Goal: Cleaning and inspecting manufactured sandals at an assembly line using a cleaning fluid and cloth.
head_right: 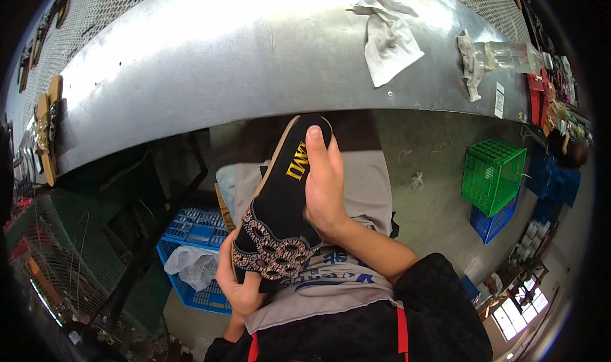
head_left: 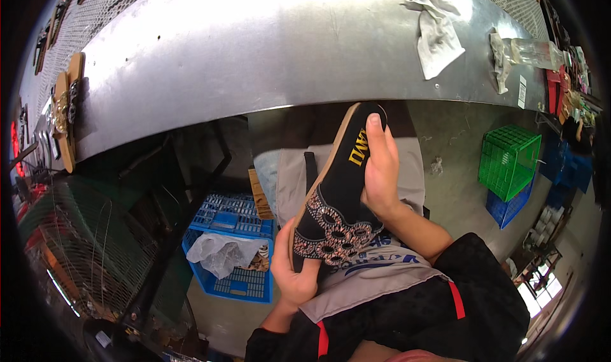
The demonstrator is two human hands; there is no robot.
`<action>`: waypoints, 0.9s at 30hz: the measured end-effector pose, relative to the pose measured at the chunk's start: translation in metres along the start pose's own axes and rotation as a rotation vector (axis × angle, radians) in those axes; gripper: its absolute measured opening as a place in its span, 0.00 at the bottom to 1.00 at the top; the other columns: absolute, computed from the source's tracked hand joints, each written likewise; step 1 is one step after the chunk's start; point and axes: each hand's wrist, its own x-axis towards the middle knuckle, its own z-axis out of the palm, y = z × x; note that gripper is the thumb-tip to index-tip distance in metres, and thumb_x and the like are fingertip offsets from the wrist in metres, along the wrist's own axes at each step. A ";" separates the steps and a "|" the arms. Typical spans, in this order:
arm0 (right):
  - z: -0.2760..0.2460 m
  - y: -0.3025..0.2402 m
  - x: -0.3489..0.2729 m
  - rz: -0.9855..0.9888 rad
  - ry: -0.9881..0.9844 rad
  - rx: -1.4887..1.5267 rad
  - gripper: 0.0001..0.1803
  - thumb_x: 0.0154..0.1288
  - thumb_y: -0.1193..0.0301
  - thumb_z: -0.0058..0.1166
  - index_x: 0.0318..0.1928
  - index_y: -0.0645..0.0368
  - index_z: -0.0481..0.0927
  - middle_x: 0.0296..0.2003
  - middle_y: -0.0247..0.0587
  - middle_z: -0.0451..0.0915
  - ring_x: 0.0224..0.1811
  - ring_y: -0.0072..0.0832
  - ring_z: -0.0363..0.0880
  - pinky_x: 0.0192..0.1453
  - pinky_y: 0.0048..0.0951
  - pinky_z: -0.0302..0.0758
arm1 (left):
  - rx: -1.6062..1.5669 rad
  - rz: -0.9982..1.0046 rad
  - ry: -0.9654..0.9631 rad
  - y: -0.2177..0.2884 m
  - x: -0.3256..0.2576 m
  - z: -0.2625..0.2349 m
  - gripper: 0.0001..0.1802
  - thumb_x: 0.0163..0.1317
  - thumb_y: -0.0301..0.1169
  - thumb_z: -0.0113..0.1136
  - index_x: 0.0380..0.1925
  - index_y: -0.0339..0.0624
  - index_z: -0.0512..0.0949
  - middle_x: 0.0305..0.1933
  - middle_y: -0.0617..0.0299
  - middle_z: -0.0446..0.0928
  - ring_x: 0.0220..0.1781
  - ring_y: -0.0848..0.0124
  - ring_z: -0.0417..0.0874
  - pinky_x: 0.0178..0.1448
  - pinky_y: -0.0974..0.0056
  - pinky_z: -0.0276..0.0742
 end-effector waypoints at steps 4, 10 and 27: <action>0.011 -0.001 -0.006 0.040 0.089 0.028 0.16 0.83 0.56 0.42 0.52 0.56 0.71 0.39 0.37 0.82 0.34 0.24 0.85 0.37 0.30 0.87 | -0.014 -0.095 -0.036 0.020 0.018 -0.019 0.30 0.61 0.26 0.65 0.63 0.26 0.71 0.56 0.50 0.80 0.57 0.65 0.81 0.65 0.62 0.73; 0.033 -0.004 -0.011 0.186 0.239 0.058 0.24 0.82 0.48 0.38 0.50 0.56 0.75 0.35 0.37 0.82 0.36 0.26 0.84 0.42 0.31 0.83 | -0.059 -0.175 -0.079 0.051 0.049 -0.039 0.29 0.55 0.23 0.64 0.59 0.25 0.74 0.53 0.52 0.83 0.54 0.68 0.82 0.62 0.65 0.74; 0.012 0.015 -0.007 0.230 0.040 0.391 0.25 0.82 0.49 0.40 0.60 0.57 0.73 0.55 0.41 0.81 0.58 0.32 0.80 0.66 0.40 0.76 | 0.185 0.065 -0.421 0.083 0.085 -0.056 0.30 0.59 0.21 0.60 0.64 0.29 0.69 0.54 0.57 0.80 0.52 0.71 0.81 0.60 0.67 0.76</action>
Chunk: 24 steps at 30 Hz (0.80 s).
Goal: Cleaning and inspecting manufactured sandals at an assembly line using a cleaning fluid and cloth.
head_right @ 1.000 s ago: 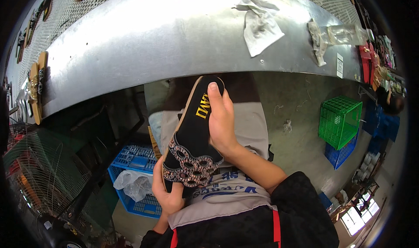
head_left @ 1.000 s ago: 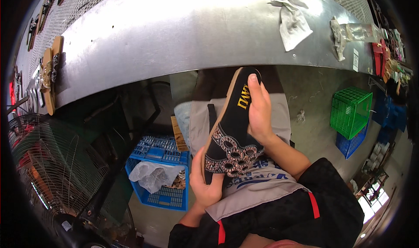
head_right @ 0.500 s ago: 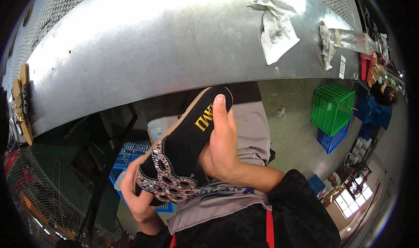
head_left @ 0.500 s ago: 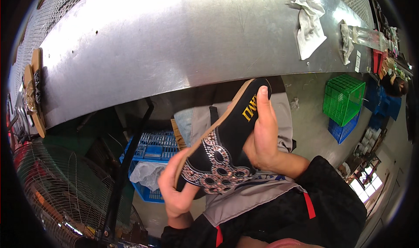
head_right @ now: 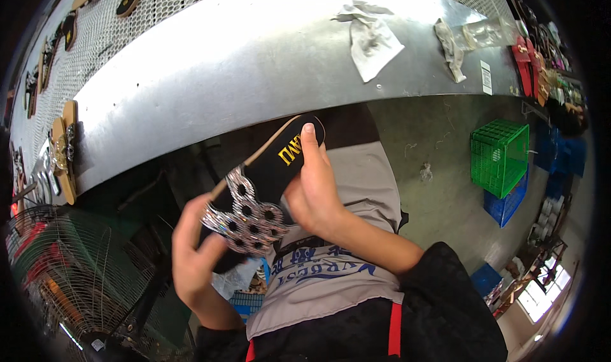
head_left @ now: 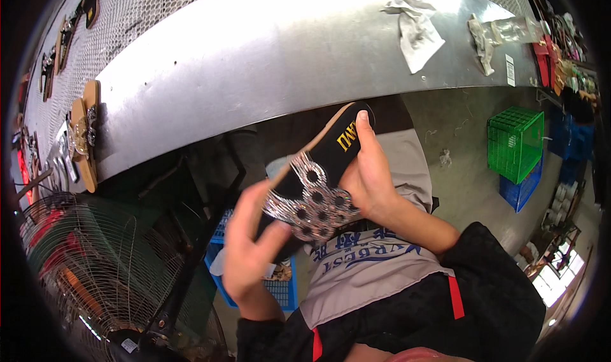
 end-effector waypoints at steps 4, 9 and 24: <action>-0.014 -0.028 -0.019 -0.022 -0.159 -0.137 0.17 0.82 0.57 0.45 0.60 0.52 0.72 0.52 0.33 0.80 0.53 0.23 0.79 0.61 0.33 0.77 | -0.127 -0.148 0.062 -0.051 -0.046 0.039 0.24 0.62 0.20 0.64 0.57 0.31 0.70 0.48 0.60 0.80 0.50 0.76 0.78 0.56 0.68 0.75; -0.024 -0.041 -0.044 -0.140 -0.331 -0.360 0.16 0.80 0.65 0.48 0.62 0.55 0.69 0.53 0.36 0.79 0.57 0.26 0.78 0.63 0.36 0.75 | -0.237 -0.170 0.095 -0.096 -0.070 0.054 0.19 0.63 0.18 0.64 0.52 0.32 0.70 0.47 0.61 0.78 0.49 0.78 0.77 0.54 0.70 0.75; -0.044 -0.073 -0.053 -0.210 -0.431 -0.538 0.17 0.71 0.70 0.60 0.54 0.62 0.72 0.45 0.37 0.80 0.49 0.20 0.78 0.55 0.25 0.75 | -0.194 -0.260 0.031 -0.099 -0.088 0.078 0.21 0.58 0.21 0.74 0.46 0.34 0.71 0.43 0.63 0.81 0.44 0.80 0.79 0.48 0.71 0.75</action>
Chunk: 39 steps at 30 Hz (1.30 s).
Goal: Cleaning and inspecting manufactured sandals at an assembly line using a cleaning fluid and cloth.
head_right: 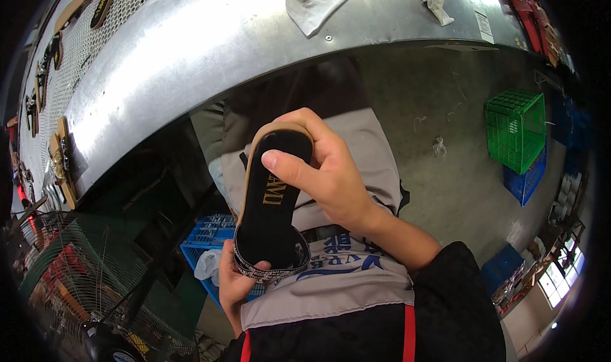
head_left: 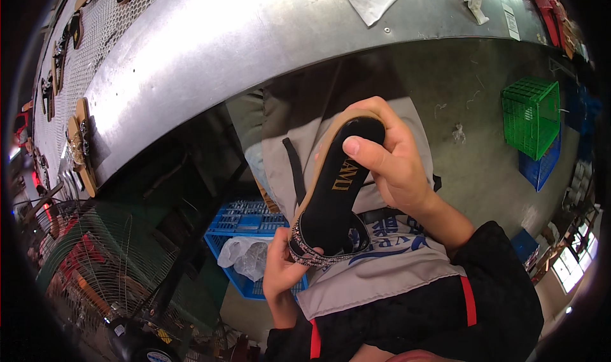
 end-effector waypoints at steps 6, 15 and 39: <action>-0.003 0.000 0.000 -0.065 0.027 -0.085 0.19 0.66 0.73 0.61 0.53 0.62 0.70 0.42 0.47 0.83 0.47 0.31 0.84 0.54 0.33 0.80 | -0.014 0.049 -0.028 -0.006 0.007 -0.005 0.23 0.57 0.21 0.74 0.48 0.33 0.72 0.46 0.61 0.81 0.46 0.79 0.80 0.50 0.70 0.76; 0.007 -0.009 -0.003 -0.186 0.003 -0.220 0.18 0.64 0.75 0.65 0.52 0.61 0.74 0.43 0.38 0.83 0.46 0.20 0.80 0.53 0.24 0.76 | -0.175 0.009 -0.056 -0.005 0.043 -0.011 0.25 0.56 0.21 0.74 0.52 0.35 0.73 0.50 0.61 0.81 0.50 0.74 0.81 0.56 0.68 0.77; -0.033 -0.069 0.097 -1.019 0.516 -1.360 0.15 0.71 0.65 0.58 0.50 0.62 0.78 0.48 0.47 0.75 0.48 0.44 0.75 0.53 0.45 0.74 | 0.605 1.012 0.521 0.191 0.196 -0.001 0.25 0.74 0.29 0.51 0.69 0.33 0.67 0.76 0.45 0.63 0.79 0.54 0.62 0.79 0.53 0.57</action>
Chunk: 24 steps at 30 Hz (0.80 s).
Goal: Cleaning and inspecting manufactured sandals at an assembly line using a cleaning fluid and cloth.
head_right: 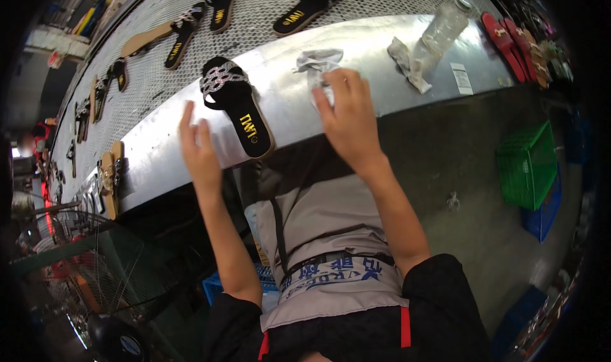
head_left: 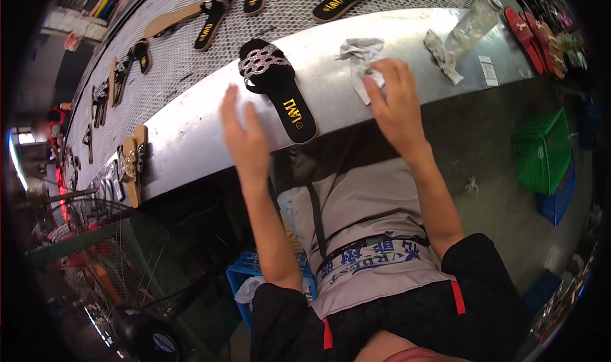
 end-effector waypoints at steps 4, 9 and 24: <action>0.025 0.027 0.031 -0.081 -0.054 -0.237 0.11 0.67 0.67 0.60 0.45 0.60 0.79 0.47 0.45 0.77 0.46 0.45 0.75 0.50 0.46 0.73 | 0.023 0.054 -0.039 0.021 -0.053 0.010 0.20 0.72 0.25 0.49 0.63 0.34 0.73 0.71 0.46 0.69 0.76 0.48 0.65 0.77 0.52 0.60; 0.001 0.022 0.033 -0.174 -0.195 -0.026 0.06 0.65 0.72 0.59 0.36 0.61 0.78 0.38 0.40 0.79 0.43 0.40 0.77 0.46 0.41 0.73 | 0.055 0.082 -0.052 0.045 -0.098 -0.010 0.15 0.68 0.20 0.53 0.53 0.35 0.81 0.63 0.50 0.78 0.70 0.54 0.75 0.73 0.55 0.66; -0.068 -0.036 -0.113 0.750 -0.826 1.123 0.08 0.64 0.75 0.52 0.44 0.60 0.72 0.40 0.36 0.75 0.44 0.22 0.73 0.51 0.24 0.69 | -0.575 -0.498 -0.515 0.058 -0.162 -0.001 0.10 0.69 0.20 0.61 0.49 0.36 0.81 0.41 0.60 0.78 0.42 0.76 0.79 0.47 0.72 0.73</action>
